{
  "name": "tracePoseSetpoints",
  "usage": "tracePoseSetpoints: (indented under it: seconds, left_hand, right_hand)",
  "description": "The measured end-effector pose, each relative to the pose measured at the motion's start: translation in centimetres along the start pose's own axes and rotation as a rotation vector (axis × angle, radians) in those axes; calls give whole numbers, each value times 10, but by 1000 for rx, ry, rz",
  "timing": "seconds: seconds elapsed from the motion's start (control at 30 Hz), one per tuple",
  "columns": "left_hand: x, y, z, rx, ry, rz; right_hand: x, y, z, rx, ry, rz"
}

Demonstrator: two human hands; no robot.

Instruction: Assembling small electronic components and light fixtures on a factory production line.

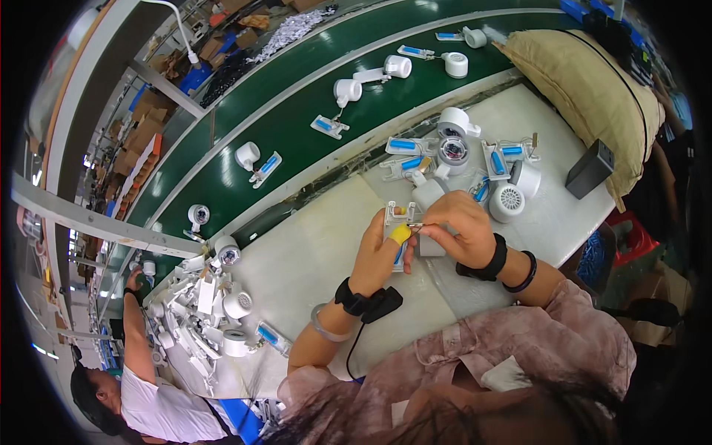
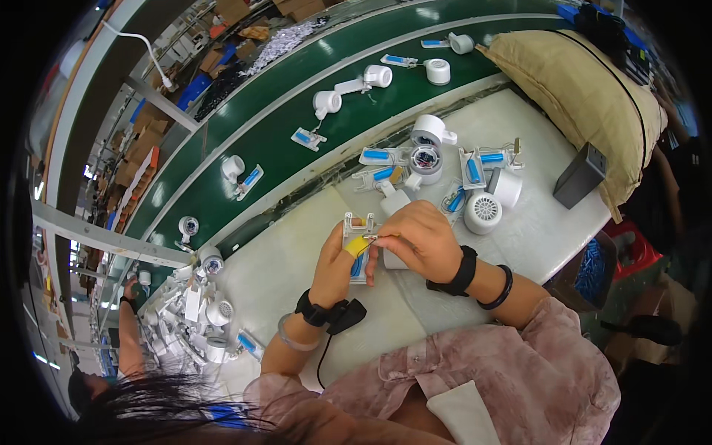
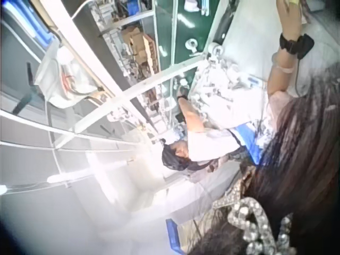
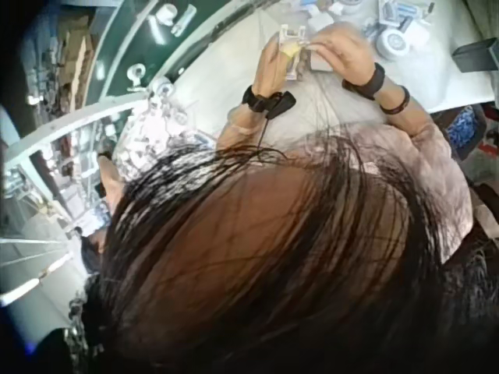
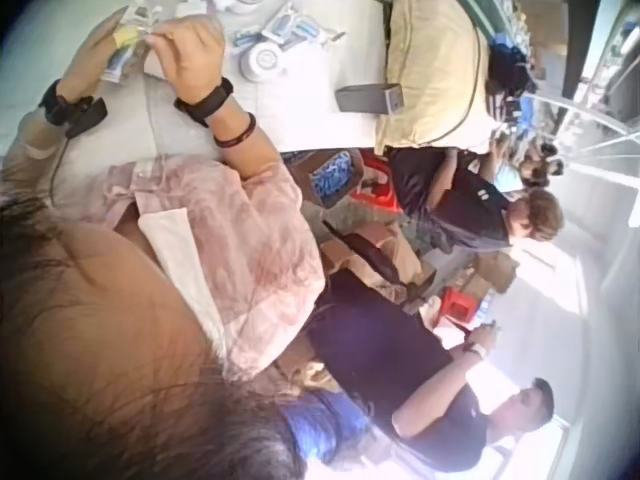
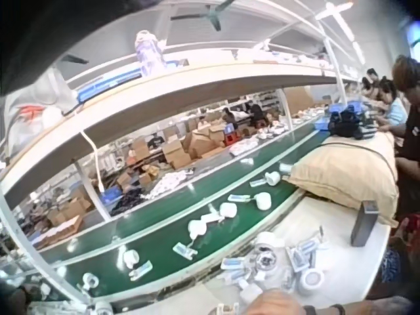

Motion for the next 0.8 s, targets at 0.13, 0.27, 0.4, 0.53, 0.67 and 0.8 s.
tracePoseSetpoints:
  seconds: [0.13,0.27,0.4,0.53,0.67,0.8]
  left_hand:
    - [0,-3,1,-26,10,44]
    - [1,-8,1,-169,62,-35]
    - [0,-10,0,-140,94,-11]
    - [-2,-9,1,-102,58,-6]
    - [-7,-7,10,-30,-15,132]
    - [-9,-6,14,-22,-22,188]
  right_hand:
    - [-6,2,2,30,-24,1]
    - [-6,-1,2,44,-40,-4]
    - [-7,-3,2,-16,-44,-91]
    - [-7,0,1,-64,-27,-106]
    - [-7,0,0,-32,-5,-89]
    - [-6,-2,-2,-43,-41,-109]
Point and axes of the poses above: each hand's wrist, its own x-axis towards the middle knuckle, its own z-axis out of the palm, y = z × x, the point moved 2 cm from there along x, towards the middle knuckle, and after that the axes turned 6 degrees about x, right-handed, at the moved point
